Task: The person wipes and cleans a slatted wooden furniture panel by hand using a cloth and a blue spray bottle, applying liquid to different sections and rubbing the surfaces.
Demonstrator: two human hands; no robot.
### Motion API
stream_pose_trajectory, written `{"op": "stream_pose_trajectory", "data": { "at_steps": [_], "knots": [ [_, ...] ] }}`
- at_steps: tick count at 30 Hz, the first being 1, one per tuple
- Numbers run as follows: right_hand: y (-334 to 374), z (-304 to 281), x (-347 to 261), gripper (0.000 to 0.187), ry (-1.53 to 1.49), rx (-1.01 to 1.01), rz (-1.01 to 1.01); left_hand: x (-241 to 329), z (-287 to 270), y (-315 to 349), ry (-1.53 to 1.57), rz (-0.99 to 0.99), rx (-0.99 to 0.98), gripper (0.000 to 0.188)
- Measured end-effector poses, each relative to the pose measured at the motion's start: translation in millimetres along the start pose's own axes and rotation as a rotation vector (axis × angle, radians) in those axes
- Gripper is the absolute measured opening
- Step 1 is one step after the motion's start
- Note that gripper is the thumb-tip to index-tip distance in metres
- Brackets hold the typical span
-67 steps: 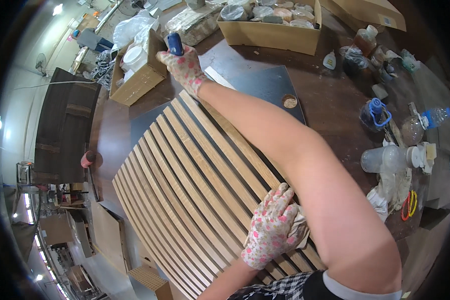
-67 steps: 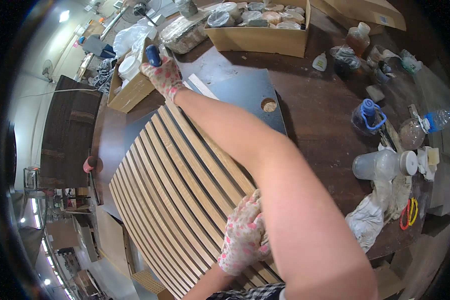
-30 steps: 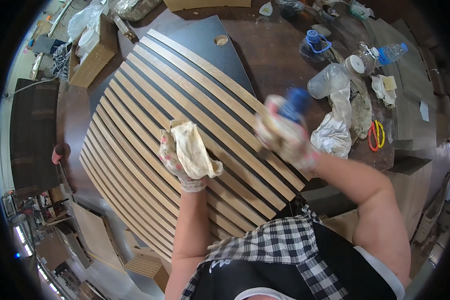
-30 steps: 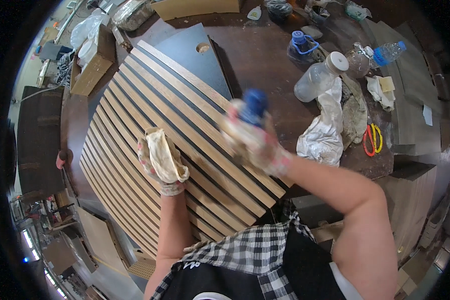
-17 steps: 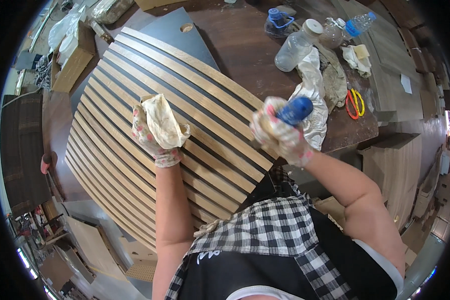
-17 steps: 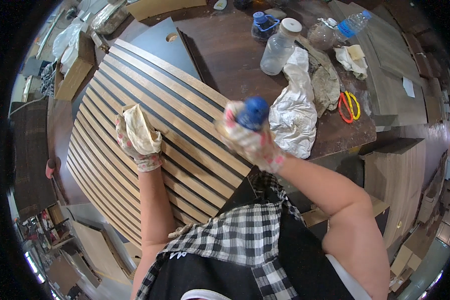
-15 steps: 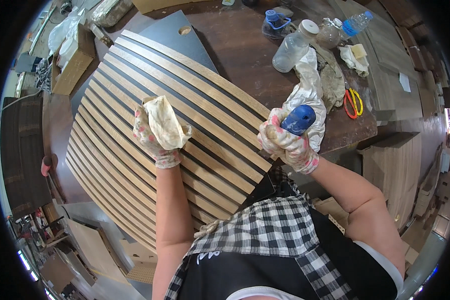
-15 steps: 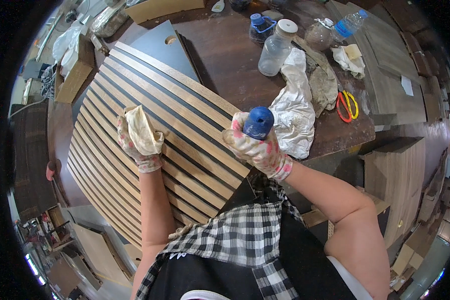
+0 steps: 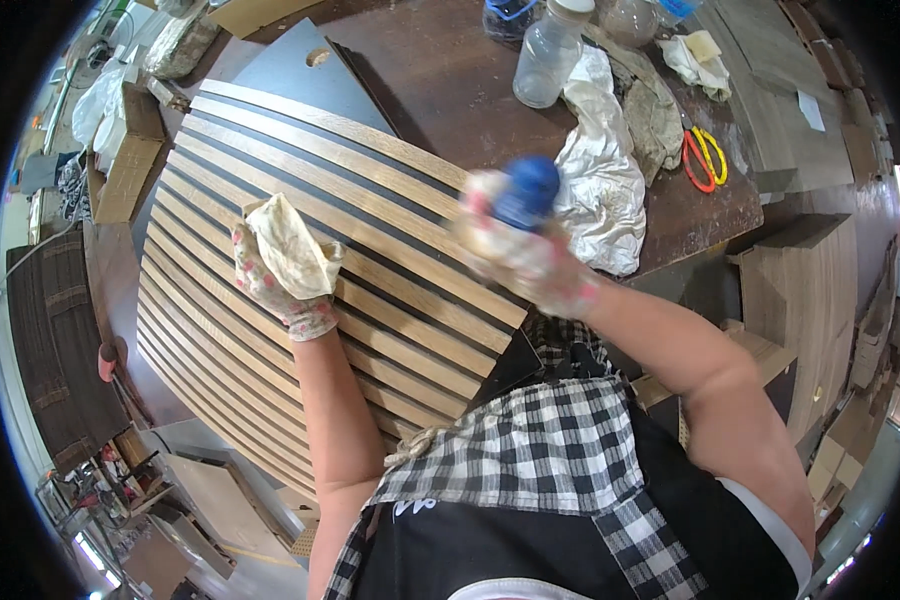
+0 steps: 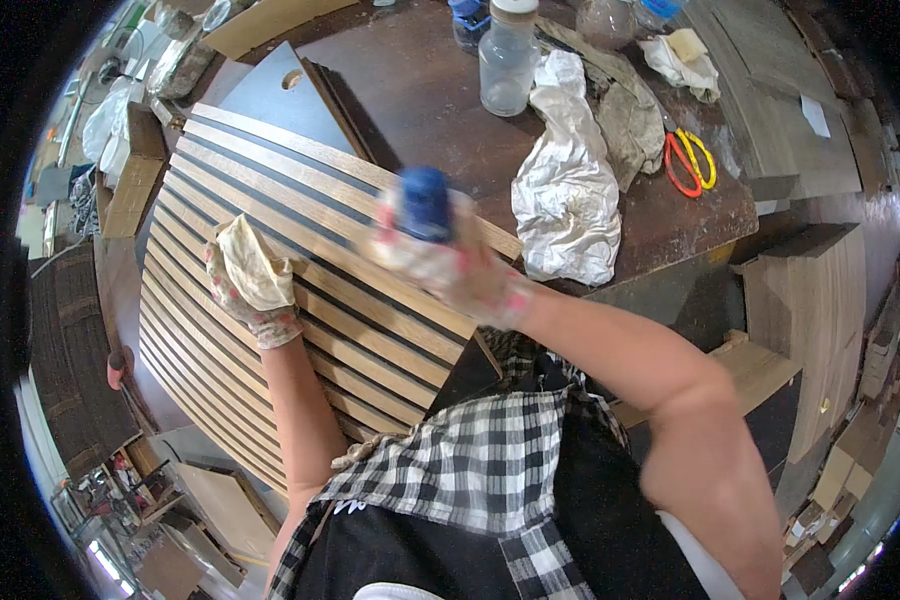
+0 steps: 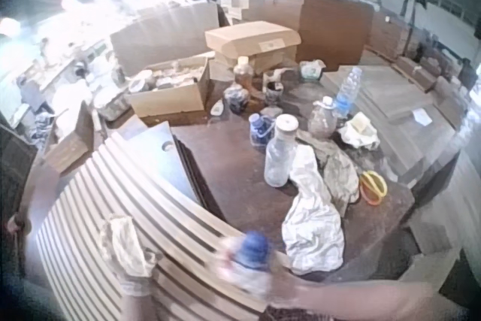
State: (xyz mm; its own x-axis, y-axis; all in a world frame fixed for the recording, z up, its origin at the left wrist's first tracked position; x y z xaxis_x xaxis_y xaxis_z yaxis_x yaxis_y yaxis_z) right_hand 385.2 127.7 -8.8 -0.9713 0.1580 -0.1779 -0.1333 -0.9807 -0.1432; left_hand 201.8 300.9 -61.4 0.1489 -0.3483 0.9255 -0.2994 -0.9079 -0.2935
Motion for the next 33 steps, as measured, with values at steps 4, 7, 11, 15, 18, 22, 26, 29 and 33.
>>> {"op": "stream_pose_trajectory", "data": {
  "at_steps": [4, 7, 11, 15, 18, 22, 26, 29, 33],
  "knots": [
    [-16, -12, -4, 0.026, 0.255, 0.156, -0.191, 57, 17, 3, -0.881, 0.590, 0.163, 0.037],
    [19, -30, -13, 0.027, 0.093, -0.083, 0.133, 66, 14, 4, -1.027, 0.638, 0.210, 0.048],
    [-16, -1, -4, 0.029, 0.195, -0.089, -0.112, 55, 14, 6, -1.071, 0.559, 0.186, 0.063],
    [-26, -9, -4, 0.022, 0.386, 0.050, -0.345, 38, 4, 7, -1.010, 0.501, 0.106, 0.064],
    [17, -15, -16, 0.020, 0.035, 0.089, 0.045, 40, 7, 3, -1.011, 0.377, 0.018, 0.070],
    [-43, 5, 0, 0.020, 0.742, 0.128, -0.125, 53, 11, 8, -1.123, 0.664, 0.287, 0.078],
    [-49, -19, 8, 0.019, 0.307, -0.094, -0.199, 47, 10, 3, -0.917, 0.472, 0.217, 0.082],
    [-5, -23, -10, 0.024, 0.059, 0.002, 0.106, 46, 10, 5, -0.900, 0.429, 0.275, 0.081],
    [-59, 3, 7, 0.018, 0.625, 0.013, -0.258, 72, 23, 11, -1.191, 0.761, 0.281, 0.074]
  ]
}}
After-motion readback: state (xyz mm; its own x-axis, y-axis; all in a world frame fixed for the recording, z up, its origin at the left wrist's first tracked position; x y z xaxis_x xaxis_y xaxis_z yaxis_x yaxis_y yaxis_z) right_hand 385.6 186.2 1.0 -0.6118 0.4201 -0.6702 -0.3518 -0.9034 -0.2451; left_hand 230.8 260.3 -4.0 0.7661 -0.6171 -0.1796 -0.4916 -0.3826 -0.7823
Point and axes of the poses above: each hand's wrist, its own y-axis away from the middle knuckle, its own z-axis out of the palm, x = y × z, the point moved 5 cm from there along -y, towards the middle knuckle, and after that the axes turned 10 degrees about -y, right-handed, at the moved point
